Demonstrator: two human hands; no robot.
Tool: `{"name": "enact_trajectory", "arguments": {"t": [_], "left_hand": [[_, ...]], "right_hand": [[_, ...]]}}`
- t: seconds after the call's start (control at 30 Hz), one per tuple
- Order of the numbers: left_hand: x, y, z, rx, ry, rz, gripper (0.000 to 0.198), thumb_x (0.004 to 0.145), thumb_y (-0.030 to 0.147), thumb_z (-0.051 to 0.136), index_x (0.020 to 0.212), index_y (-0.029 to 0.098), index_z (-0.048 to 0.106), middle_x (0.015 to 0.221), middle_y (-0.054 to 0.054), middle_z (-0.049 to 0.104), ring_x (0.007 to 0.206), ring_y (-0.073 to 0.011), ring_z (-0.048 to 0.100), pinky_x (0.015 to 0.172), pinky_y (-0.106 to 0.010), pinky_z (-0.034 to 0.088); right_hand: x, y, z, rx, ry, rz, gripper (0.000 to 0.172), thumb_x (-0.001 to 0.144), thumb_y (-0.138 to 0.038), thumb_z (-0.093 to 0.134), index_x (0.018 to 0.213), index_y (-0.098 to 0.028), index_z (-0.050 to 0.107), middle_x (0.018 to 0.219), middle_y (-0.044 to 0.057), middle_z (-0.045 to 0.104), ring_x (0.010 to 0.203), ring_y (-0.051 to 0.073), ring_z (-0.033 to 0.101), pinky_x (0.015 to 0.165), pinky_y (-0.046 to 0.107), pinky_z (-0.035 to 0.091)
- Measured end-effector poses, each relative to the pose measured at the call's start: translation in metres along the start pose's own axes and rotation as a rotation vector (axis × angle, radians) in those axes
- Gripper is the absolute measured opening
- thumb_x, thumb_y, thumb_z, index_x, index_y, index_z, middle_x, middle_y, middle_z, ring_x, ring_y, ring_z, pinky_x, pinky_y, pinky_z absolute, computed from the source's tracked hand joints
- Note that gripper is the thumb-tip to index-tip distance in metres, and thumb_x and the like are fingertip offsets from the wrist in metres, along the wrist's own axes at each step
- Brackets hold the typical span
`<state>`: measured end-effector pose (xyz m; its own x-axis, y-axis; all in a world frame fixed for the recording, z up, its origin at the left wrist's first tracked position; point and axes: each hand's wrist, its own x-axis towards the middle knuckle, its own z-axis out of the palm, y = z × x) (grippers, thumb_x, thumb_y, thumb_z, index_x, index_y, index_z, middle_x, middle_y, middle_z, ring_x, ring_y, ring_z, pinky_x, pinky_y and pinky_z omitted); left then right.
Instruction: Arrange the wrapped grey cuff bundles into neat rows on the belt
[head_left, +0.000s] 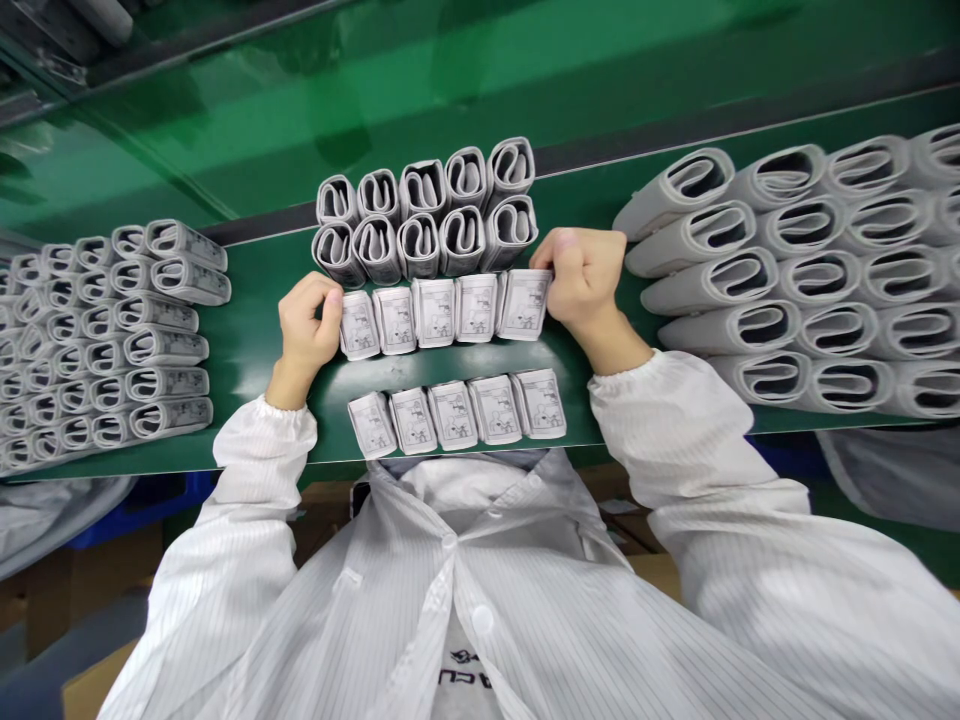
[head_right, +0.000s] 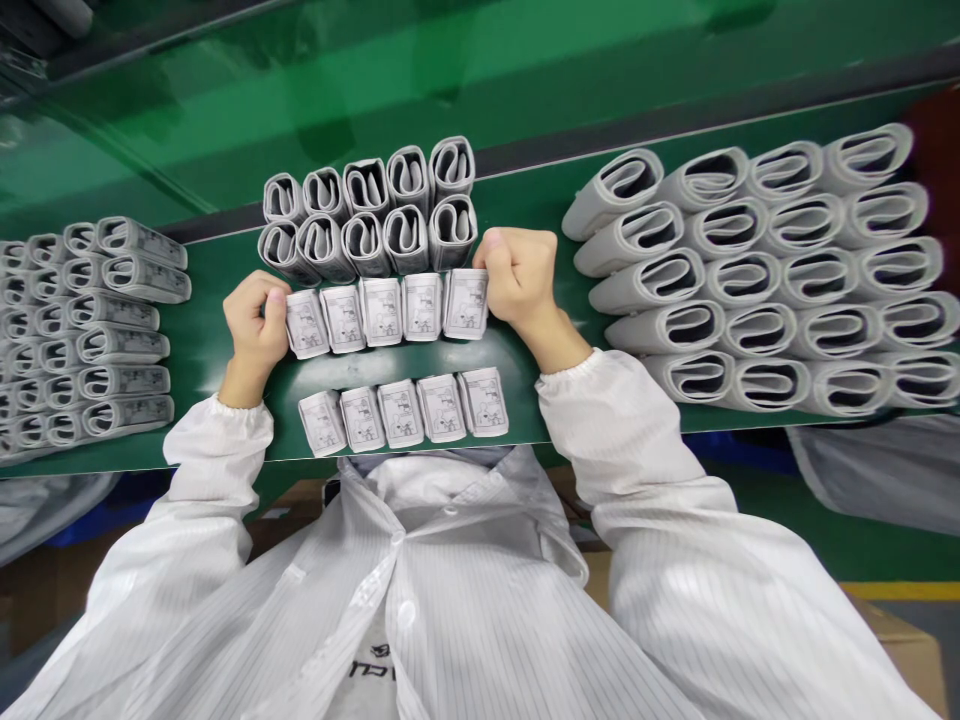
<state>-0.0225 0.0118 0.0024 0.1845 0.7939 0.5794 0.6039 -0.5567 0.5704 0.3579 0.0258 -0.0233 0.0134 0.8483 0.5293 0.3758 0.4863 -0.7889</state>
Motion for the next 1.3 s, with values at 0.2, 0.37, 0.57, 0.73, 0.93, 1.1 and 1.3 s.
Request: {"name": "enact_trajectory", "arguments": {"t": [0.2,0.37,0.57,0.73,0.93,1.1,1.3], "left_hand": [[0.0012,0.0025,-0.0003,-0.029,-0.001,-0.012,0.061,0.119,0.068,0.050,0.077,0.025,0.059,0.074,-0.003,0.064,0.069,-0.0193,0.063,0.070,-0.041,0.050],[0.0010,0.0023,-0.0005,-0.016,-0.009,-0.024,0.061,0.119,0.069,0.049,0.077,0.025,0.059,0.074,-0.003,0.064,0.070,-0.0195,0.062,0.071,-0.041,0.051],[-0.0002,0.0005,-0.0005,-0.036,-0.006,-0.010,0.058,0.119,0.066,0.051,0.079,0.025,0.060,0.076,-0.003,0.064,0.071,-0.0192,0.062,0.073,-0.041,0.051],[-0.0017,-0.0019,-0.0007,-0.028,-0.018,-0.002,0.056,0.120,0.063,0.051,0.081,0.025,0.062,0.078,-0.002,0.064,0.073,-0.0188,0.062,0.074,-0.040,0.050],[-0.0002,0.0007,-0.0004,-0.046,0.008,0.058,0.053,0.121,0.056,0.053,0.080,0.024,0.062,0.077,-0.002,0.065,0.071,-0.0172,0.062,0.072,-0.037,0.048],[0.0015,0.0031,-0.0005,-0.007,-0.006,0.008,0.059,0.120,0.064,0.049,0.078,0.024,0.060,0.074,-0.003,0.064,0.069,-0.0183,0.061,0.071,-0.038,0.049],[0.0008,0.0026,-0.0004,-0.032,0.002,0.030,0.055,0.120,0.060,0.051,0.079,0.024,0.061,0.076,-0.002,0.064,0.070,-0.0179,0.063,0.072,-0.037,0.049]], "right_hand": [[-0.0011,0.0023,-0.0001,0.014,-0.003,0.004,0.079,0.119,-0.080,0.039,0.059,-0.031,0.054,0.058,0.004,0.056,0.053,0.024,0.051,0.061,0.049,0.041],[0.0004,-0.0017,0.0009,0.011,0.005,-0.015,0.079,0.120,-0.079,0.039,0.059,-0.031,0.052,0.057,0.004,0.056,0.051,0.023,0.050,0.059,0.048,0.038],[0.0002,-0.0013,0.0008,0.009,0.001,-0.006,0.079,0.119,-0.079,0.039,0.058,-0.031,0.054,0.058,0.004,0.057,0.052,0.024,0.051,0.060,0.049,0.041],[-0.0006,0.0023,-0.0004,-0.012,-0.004,0.017,0.081,0.117,-0.085,0.036,0.058,-0.031,0.052,0.058,0.004,0.057,0.052,0.024,0.052,0.058,0.049,0.040],[-0.0008,0.0038,-0.0012,0.000,-0.022,0.025,0.081,0.117,-0.085,0.037,0.060,-0.031,0.054,0.059,0.004,0.057,0.053,0.023,0.052,0.062,0.048,0.046],[0.0010,-0.0018,0.0000,-0.029,0.002,-0.010,0.083,0.118,-0.084,0.035,0.057,-0.031,0.052,0.056,0.003,0.056,0.051,0.022,0.052,0.056,0.045,0.037],[0.0003,-0.0009,-0.0006,0.014,-0.011,-0.022,0.079,0.120,-0.077,0.039,0.059,-0.030,0.055,0.058,0.003,0.057,0.052,0.023,0.051,0.062,0.045,0.042]]}}
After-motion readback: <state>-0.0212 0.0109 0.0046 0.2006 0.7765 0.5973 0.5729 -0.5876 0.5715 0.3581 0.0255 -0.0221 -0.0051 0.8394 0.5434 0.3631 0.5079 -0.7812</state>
